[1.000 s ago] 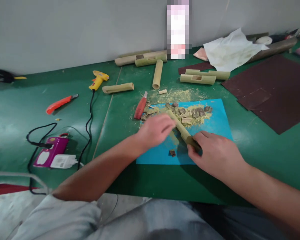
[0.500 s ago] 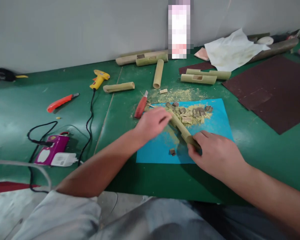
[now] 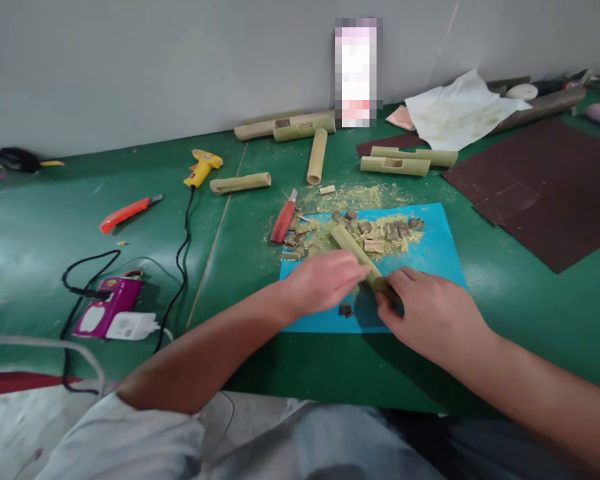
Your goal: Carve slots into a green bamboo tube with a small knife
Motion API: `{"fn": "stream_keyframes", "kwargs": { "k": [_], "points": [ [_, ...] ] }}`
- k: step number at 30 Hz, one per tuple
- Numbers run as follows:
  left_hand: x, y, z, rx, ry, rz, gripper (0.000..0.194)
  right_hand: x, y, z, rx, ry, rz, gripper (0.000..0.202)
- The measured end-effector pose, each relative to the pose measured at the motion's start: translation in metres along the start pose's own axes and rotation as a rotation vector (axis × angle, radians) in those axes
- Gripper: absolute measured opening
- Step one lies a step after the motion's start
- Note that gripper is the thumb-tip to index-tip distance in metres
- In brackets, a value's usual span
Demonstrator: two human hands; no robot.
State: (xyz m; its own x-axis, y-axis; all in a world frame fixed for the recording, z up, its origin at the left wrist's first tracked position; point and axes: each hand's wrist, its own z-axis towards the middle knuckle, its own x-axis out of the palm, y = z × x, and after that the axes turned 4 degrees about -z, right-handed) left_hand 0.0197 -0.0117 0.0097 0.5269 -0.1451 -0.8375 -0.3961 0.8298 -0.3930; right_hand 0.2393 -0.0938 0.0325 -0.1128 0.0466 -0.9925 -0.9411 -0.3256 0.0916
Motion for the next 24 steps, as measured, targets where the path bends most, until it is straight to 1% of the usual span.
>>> {"fn": "stream_keyframes", "kwargs": {
  "k": [3, 4, 5, 7, 8, 9, 11, 12, 13, 16, 17, 20, 21, 23, 24],
  "points": [
    [-0.0015, 0.0009, 0.0001, -0.151, -0.146, 0.063, 0.028, 0.0005, 0.0006, 0.0003, 0.000, -0.012, 0.003, 0.020],
    [-0.0017, 0.0005, 0.0001, -0.165, -0.149, 0.069, 0.029, 0.0005, 0.0009, 0.0003, -0.002, -0.011, 0.006, 0.019],
    [-0.0015, -0.0001, 0.0000, -0.139, -0.108, 0.063, 0.029, 0.0004, 0.0012, 0.0001, -0.007, -0.009, 0.010, 0.019],
    [-0.0003, -0.0012, -0.0004, -0.036, 0.007, 0.034, 0.029, 0.0006, 0.0014, -0.0005, -0.015, -0.012, 0.011, 0.019],
    [0.0004, -0.0011, -0.0005, -0.015, 0.022, 0.029, 0.029, 0.0009, 0.0013, -0.0009, -0.015, -0.016, 0.009, 0.019],
    [0.0010, -0.0004, -0.0006, -0.029, -0.008, 0.036, 0.029, 0.0012, 0.0011, -0.0012, -0.014, -0.023, 0.006, 0.020],
    [0.0017, 0.0019, -0.0007, -0.118, -0.145, 0.069, 0.029, 0.0021, 0.0006, -0.0017, -0.016, -0.036, -0.003, 0.021],
    [0.0020, 0.0028, -0.0007, -0.151, -0.187, 0.076, 0.029, 0.0025, 0.0004, -0.0019, -0.018, -0.042, -0.007, 0.021],
    [0.0024, 0.0032, -0.0007, -0.153, -0.184, 0.071, 0.029, 0.0029, 0.0004, -0.0021, -0.024, -0.046, -0.010, 0.021],
    [0.0031, 0.0028, -0.0003, -0.093, -0.063, 0.018, 0.028, 0.0038, 0.0004, -0.0024, -0.038, -0.059, -0.017, 0.023],
    [0.0030, 0.0030, 0.0000, -0.104, -0.070, 0.012, 0.027, 0.0041, 0.0004, -0.0024, -0.039, -0.069, -0.020, 0.023],
    [0.0017, 0.0052, 0.0013, -0.183, -0.182, 0.031, 0.027, 0.0045, 0.0000, -0.0022, -0.046, -0.094, -0.028, 0.023],
    [0.0013, 0.0057, 0.0016, -0.176, -0.175, 0.025, 0.026, 0.0044, -0.0002, -0.0021, -0.050, -0.095, -0.027, 0.023],
    [0.0010, 0.0059, 0.0020, -0.133, -0.106, -0.010, 0.025, 0.0039, -0.0005, -0.0017, -0.055, -0.085, -0.021, 0.023],
    [0.0011, 0.0058, 0.0021, -0.126, -0.088, -0.021, 0.024, 0.0035, -0.0006, -0.0016, -0.054, -0.079, -0.018, 0.023]
  ]
}}
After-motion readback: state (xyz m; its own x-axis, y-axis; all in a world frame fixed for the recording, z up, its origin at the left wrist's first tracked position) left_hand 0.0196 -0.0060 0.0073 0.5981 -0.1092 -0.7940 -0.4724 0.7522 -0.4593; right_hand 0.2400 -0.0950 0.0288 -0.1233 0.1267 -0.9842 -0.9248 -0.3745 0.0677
